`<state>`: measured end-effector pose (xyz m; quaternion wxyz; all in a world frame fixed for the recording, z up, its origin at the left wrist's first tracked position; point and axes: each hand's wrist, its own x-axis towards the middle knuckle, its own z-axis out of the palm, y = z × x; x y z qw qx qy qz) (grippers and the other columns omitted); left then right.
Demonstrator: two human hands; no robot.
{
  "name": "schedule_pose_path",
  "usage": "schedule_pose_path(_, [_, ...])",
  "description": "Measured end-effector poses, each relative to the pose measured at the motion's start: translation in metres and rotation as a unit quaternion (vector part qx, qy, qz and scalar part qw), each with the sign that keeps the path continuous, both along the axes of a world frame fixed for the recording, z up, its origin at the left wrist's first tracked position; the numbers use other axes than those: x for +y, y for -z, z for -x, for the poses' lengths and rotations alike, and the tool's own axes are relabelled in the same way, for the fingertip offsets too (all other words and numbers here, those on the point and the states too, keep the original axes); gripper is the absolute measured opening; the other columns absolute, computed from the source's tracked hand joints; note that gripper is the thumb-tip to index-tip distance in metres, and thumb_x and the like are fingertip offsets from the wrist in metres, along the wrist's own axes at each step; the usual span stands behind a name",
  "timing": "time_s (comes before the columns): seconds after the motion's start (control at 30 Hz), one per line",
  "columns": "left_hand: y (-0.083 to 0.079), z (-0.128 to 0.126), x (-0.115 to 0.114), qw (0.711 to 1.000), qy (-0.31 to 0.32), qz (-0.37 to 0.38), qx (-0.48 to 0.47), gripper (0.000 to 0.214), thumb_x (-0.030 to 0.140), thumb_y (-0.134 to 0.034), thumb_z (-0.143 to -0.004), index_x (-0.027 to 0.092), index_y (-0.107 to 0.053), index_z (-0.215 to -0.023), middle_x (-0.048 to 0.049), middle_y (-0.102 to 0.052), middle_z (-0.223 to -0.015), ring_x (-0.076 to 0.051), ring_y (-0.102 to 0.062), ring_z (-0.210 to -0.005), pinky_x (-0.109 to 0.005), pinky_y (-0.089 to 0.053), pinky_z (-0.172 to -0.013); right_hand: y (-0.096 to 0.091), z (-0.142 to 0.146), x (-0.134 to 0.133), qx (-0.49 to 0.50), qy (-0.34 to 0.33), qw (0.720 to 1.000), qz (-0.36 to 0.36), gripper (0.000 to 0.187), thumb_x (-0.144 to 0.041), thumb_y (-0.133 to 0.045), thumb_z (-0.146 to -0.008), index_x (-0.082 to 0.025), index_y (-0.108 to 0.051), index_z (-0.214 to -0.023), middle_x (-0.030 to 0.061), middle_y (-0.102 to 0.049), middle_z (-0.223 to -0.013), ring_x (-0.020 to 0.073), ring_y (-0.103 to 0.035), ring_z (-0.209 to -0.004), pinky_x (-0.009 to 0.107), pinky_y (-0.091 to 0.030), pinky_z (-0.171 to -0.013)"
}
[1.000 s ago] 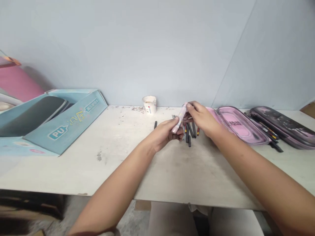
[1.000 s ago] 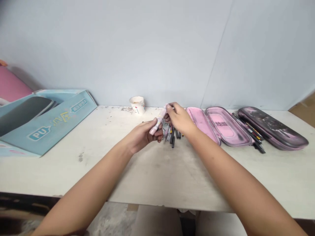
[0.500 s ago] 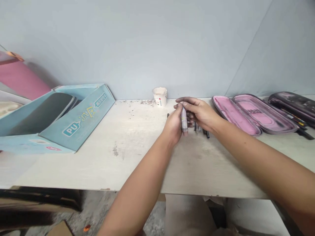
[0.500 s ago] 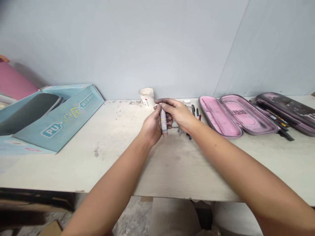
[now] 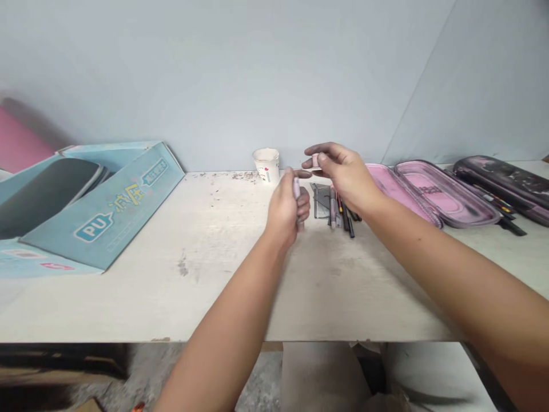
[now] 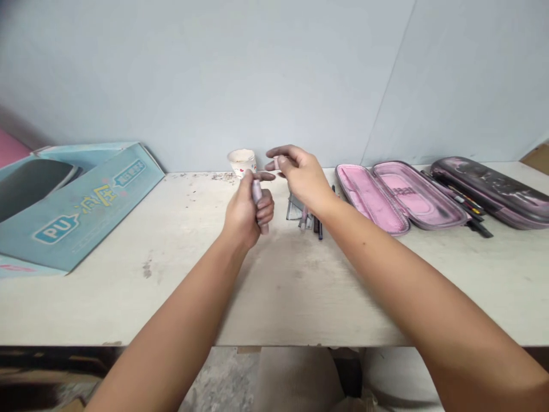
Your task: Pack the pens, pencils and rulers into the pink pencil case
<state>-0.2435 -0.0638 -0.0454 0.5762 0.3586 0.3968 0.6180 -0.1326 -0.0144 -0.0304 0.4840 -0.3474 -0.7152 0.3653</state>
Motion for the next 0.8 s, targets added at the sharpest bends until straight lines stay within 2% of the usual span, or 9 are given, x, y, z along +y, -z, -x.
schedule_pose_path(0.07, [0.004, 0.009, 0.008, 0.997, -0.055, -0.022, -0.045, 0.041, 0.057, -0.037, -0.085, 0.018, -0.049, -0.082, 0.0081, -0.03, -0.046, -0.004, -0.025, -0.033, -0.016, -0.02, -0.034, 0.011, -0.001, 0.003, -0.135, 0.06, 0.988, -0.035, 0.026, -0.028, -0.041, -0.086, -0.019, -0.057, -0.104, 0.0058, -0.067, -0.092, 0.0176, -0.059, -0.09, 0.035, -0.043, -0.084])
schedule_pose_path(0.1, [0.006, 0.014, 0.012, 0.994, -0.086, -0.023, -0.068, 0.041, 0.057, -0.036, -0.085, 0.018, -0.048, -0.081, 0.0077, -0.031, -0.046, -0.004, -0.027, -0.034, -0.016, -0.022, -0.035, 0.018, 0.0, 0.002, -0.214, 0.079, 0.972, -0.049, 0.026, -0.028, -0.042, -0.085, -0.018, -0.057, -0.104, 0.0077, -0.066, -0.093, 0.0192, -0.059, -0.09, 0.035, -0.042, -0.083])
schedule_pose_path(0.2, [0.008, 0.026, 0.021, 0.98, -0.151, -0.001, -0.127, 0.038, 0.053, -0.034, -0.087, 0.017, -0.045, -0.077, 0.007, -0.033, -0.047, -0.005, -0.031, -0.035, -0.016, -0.024, -0.036, 0.036, 0.009, -0.005, -0.413, 0.084, 0.901, -0.108, 0.027, -0.03, -0.042, -0.086, -0.015, -0.057, -0.103, 0.0148, -0.064, -0.098, 0.0251, -0.057, -0.094, 0.038, -0.039, -0.083])
schedule_pose_path(0.27, [0.006, 0.031, 0.023, 0.974, -0.163, 0.014, -0.155, 0.034, 0.047, -0.032, -0.088, 0.017, -0.044, -0.075, 0.0064, -0.034, -0.047, -0.006, -0.031, -0.035, -0.017, -0.024, -0.036, 0.042, 0.015, -0.01, -0.483, 0.069, 0.86, -0.151, 0.028, -0.028, -0.04, -0.087, -0.013, -0.057, -0.104, 0.0172, -0.063, -0.099, 0.0279, -0.055, -0.099, 0.04, -0.037, -0.085])
schedule_pose_path(0.33, [0.004, 0.034, 0.024, 0.97, -0.17, 0.022, -0.171, 0.03, 0.04, -0.031, -0.088, 0.017, -0.043, -0.073, 0.0059, -0.035, -0.047, -0.006, -0.031, -0.035, -0.017, -0.025, -0.036, 0.041, 0.016, -0.01, -0.514, 0.053, 0.839, -0.17, 0.029, -0.029, -0.04, -0.087, -0.012, -0.056, -0.105, 0.0172, -0.063, -0.101, 0.0289, -0.053, -0.102, 0.042, -0.035, -0.086])
schedule_pose_path(0.43, [0.002, 0.037, 0.026, 0.965, -0.187, 0.021, -0.182, 0.024, 0.032, -0.031, -0.086, 0.017, -0.041, -0.071, 0.0057, -0.035, -0.047, -0.006, -0.032, -0.036, -0.017, -0.027, -0.037, 0.029, 0.008, -0.006, -0.512, 0.058, 0.84, -0.172, 0.031, -0.034, -0.041, -0.088, -0.014, -0.056, -0.108, 0.015, -0.062, -0.107, 0.0281, -0.049, -0.106, 0.04, -0.034, -0.085])
schedule_pose_path(0.57, [0.003, 0.048, 0.03, 0.944, -0.269, -0.008, -0.191, 0.017, 0.024, -0.032, -0.085, 0.018, -0.04, -0.071, 0.0059, -0.037, -0.05, -0.006, -0.037, -0.039, -0.016, -0.032, -0.042, 0.015, 0.002, -0.01, -0.509, 0.058, 0.831, -0.217, 0.032, -0.03, -0.034, -0.091, -0.016, -0.061, -0.1, 0.0125, -0.065, -0.102, 0.0262, -0.051, -0.101, 0.038, -0.033, -0.082])
schedule_pose_path(0.7, [0.008, 0.071, 0.032, 0.902, -0.394, -0.007, -0.175, 0.017, 0.021, -0.028, -0.085, 0.019, -0.036, -0.071, 0.0068, -0.036, -0.053, -0.005, -0.039, -0.041, -0.016, -0.035, -0.046, 0.025, 0.024, -0.027, -0.526, -0.021, 0.798, -0.293, 0.025, -0.024, -0.04, -0.089, -0.016, -0.062, -0.098, 0.0117, -0.066, -0.095, 0.0237, -0.054, -0.093, 0.039, -0.032, -0.083])
schedule_pose_path(0.8, [0.012, 0.083, 0.033, 0.892, -0.425, 0.007, -0.155, 0.017, 0.023, -0.027, -0.086, 0.02, -0.033, -0.07, 0.0072, -0.035, -0.056, -0.004, -0.038, -0.041, -0.016, -0.036, -0.048, 0.038, 0.045, -0.034, -0.522, -0.044, 0.753, -0.399, 0.023, -0.012, -0.042, -0.085, -0.015, -0.064, -0.094, 0.0116, -0.065, -0.092, 0.0228, -0.052, -0.094, 0.043, -0.027, -0.09])
